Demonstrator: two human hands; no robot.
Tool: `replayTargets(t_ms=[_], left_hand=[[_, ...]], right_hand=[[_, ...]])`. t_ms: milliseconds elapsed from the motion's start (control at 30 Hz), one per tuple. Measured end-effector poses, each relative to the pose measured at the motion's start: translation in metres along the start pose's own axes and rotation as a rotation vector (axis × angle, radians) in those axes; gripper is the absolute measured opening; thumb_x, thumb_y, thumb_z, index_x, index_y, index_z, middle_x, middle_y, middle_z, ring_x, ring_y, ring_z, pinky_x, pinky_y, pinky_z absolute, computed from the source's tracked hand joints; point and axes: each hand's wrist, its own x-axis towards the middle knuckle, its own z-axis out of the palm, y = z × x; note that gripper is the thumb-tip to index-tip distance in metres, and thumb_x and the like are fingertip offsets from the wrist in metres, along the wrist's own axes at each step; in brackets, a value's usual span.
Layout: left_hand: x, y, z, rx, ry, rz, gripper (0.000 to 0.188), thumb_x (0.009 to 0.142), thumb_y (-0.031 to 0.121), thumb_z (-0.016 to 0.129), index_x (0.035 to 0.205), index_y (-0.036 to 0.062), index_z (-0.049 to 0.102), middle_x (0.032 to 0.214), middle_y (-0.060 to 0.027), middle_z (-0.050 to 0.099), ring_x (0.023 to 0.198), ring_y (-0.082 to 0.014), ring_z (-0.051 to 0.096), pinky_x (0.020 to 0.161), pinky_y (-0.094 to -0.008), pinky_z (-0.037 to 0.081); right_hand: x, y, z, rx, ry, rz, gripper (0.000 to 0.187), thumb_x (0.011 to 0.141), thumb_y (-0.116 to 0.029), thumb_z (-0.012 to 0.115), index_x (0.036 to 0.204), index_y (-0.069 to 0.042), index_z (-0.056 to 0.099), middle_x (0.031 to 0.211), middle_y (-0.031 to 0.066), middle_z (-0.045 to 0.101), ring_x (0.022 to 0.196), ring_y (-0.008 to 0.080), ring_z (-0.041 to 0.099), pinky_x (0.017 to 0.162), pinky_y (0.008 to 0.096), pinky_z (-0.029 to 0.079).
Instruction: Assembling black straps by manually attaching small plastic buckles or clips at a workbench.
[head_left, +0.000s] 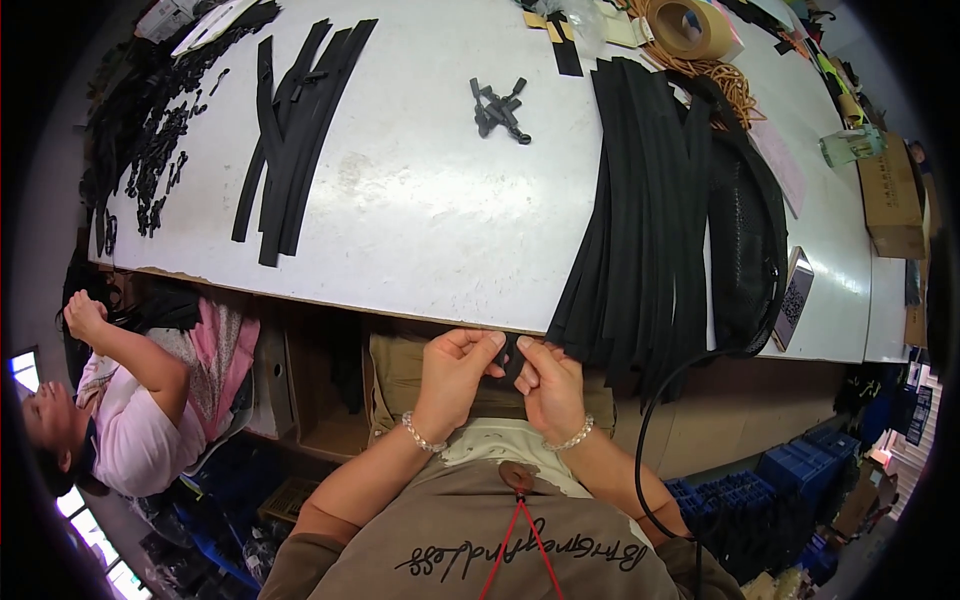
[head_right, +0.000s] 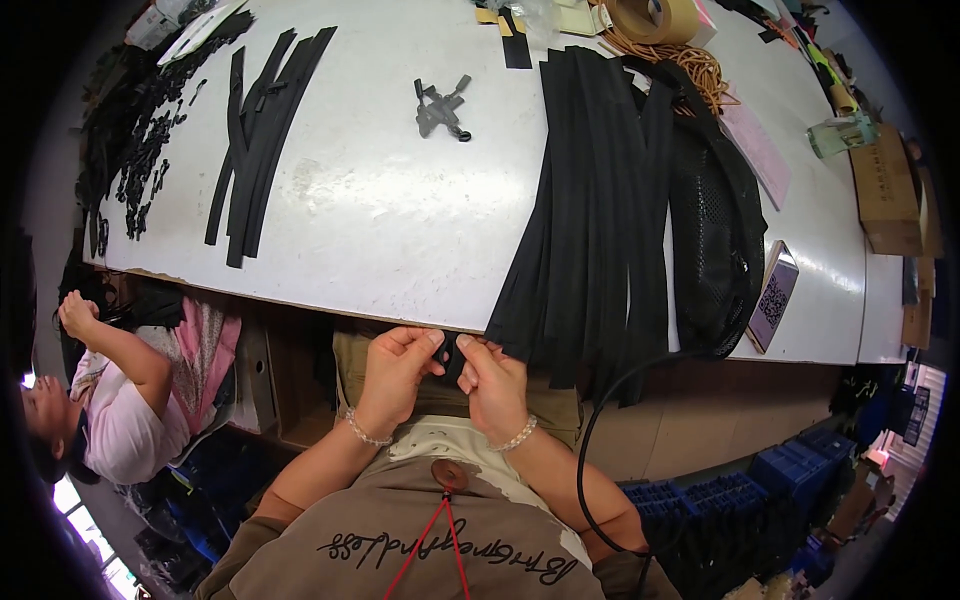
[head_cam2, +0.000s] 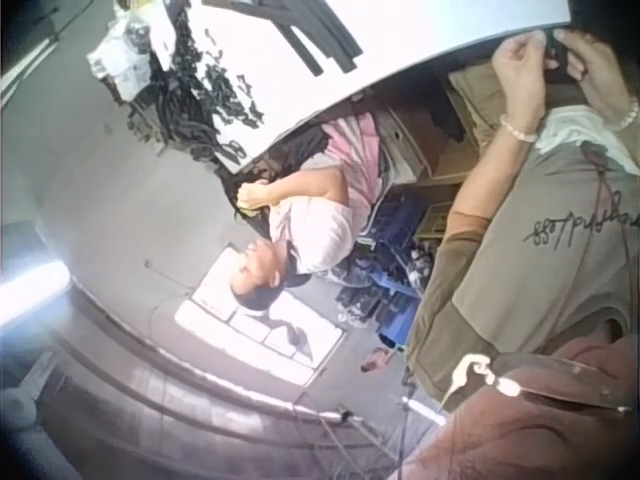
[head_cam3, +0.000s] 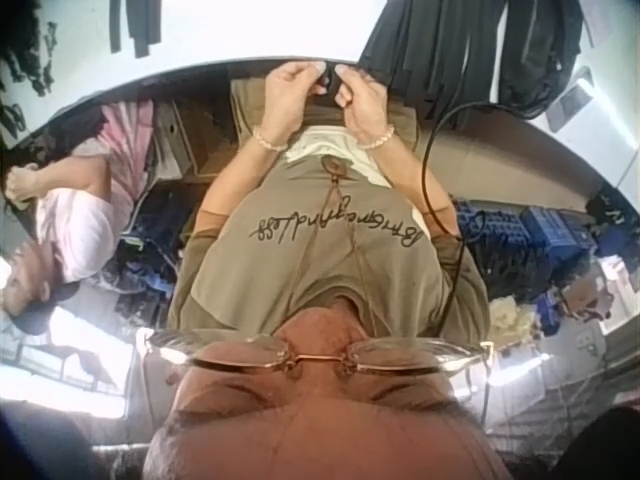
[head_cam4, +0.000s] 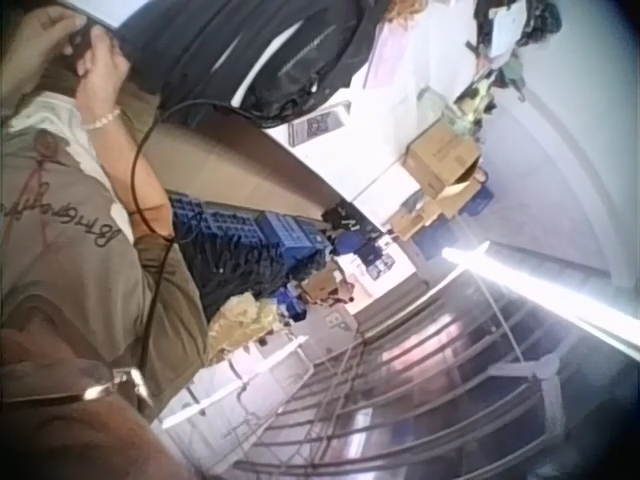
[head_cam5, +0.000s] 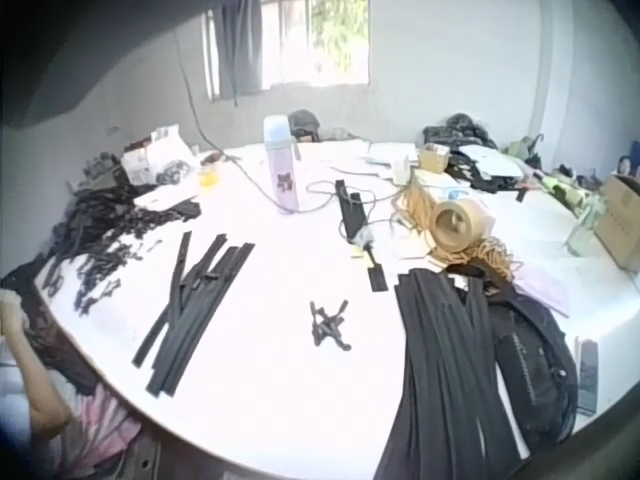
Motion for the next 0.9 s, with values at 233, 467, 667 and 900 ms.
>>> replayTargets(t_ms=[233, 467, 667, 900], left_hand=[[-0.004, -0.006, 0.006, -0.143, 0.01, 0.035, 0.014, 0.086, 0.01, 0.063, 0.092, -0.0029, 0.062, 0.08, -0.0056, 0.064, 0.068, -0.0091, 0.059, 0.058, -0.0208, 0.049], [-0.019, -0.002, -0.01, -0.016, -0.086, 0.099, 0.01, 0.085, 0.003, 0.062, 0.094, -0.0025, 0.061, 0.088, -0.0061, 0.063, 0.077, -0.0106, 0.061, 0.068, -0.023, 0.051], [-0.032, 0.005, -0.009, 0.09, -0.31, 0.578, 0.011, 0.082, -0.008, 0.06, 0.091, -0.0011, 0.061, 0.094, -0.0091, 0.063, 0.095, -0.0184, 0.059, 0.083, -0.028, 0.048], [-0.038, 0.009, -0.006, 0.154, -0.323, 0.708, 0.009, 0.082, -0.007, 0.061, 0.089, -0.0012, 0.061, 0.093, -0.0097, 0.063, 0.095, -0.0196, 0.059, 0.082, -0.029, 0.048]], right_hand=[[0.003, -0.001, -0.003, 0.102, 0.032, 0.108, 0.013, 0.081, -0.006, 0.064, 0.075, -0.01, 0.054, 0.062, -0.0053, 0.047, 0.046, 0.0023, 0.036, 0.041, 0.0189, 0.027], [-0.015, 0.001, -0.011, -0.047, -0.228, -0.063, 0.004, 0.086, -0.005, 0.061, 0.088, -0.003, 0.058, 0.077, 0.0004, 0.058, 0.056, 0.0034, 0.046, 0.051, 0.0192, 0.04], [-0.029, 0.0, -0.013, -0.27, -0.427, -0.568, 0.011, 0.083, 0.007, 0.059, 0.092, 0.001, 0.06, 0.092, 0.0063, 0.058, 0.078, 0.0105, 0.056, 0.07, 0.0216, 0.048], [-0.036, -0.003, -0.014, -0.322, -0.479, -0.658, 0.014, 0.08, 0.01, 0.06, 0.091, 0.002, 0.061, 0.096, 0.0077, 0.057, 0.087, 0.0119, 0.054, 0.077, 0.022, 0.045]])
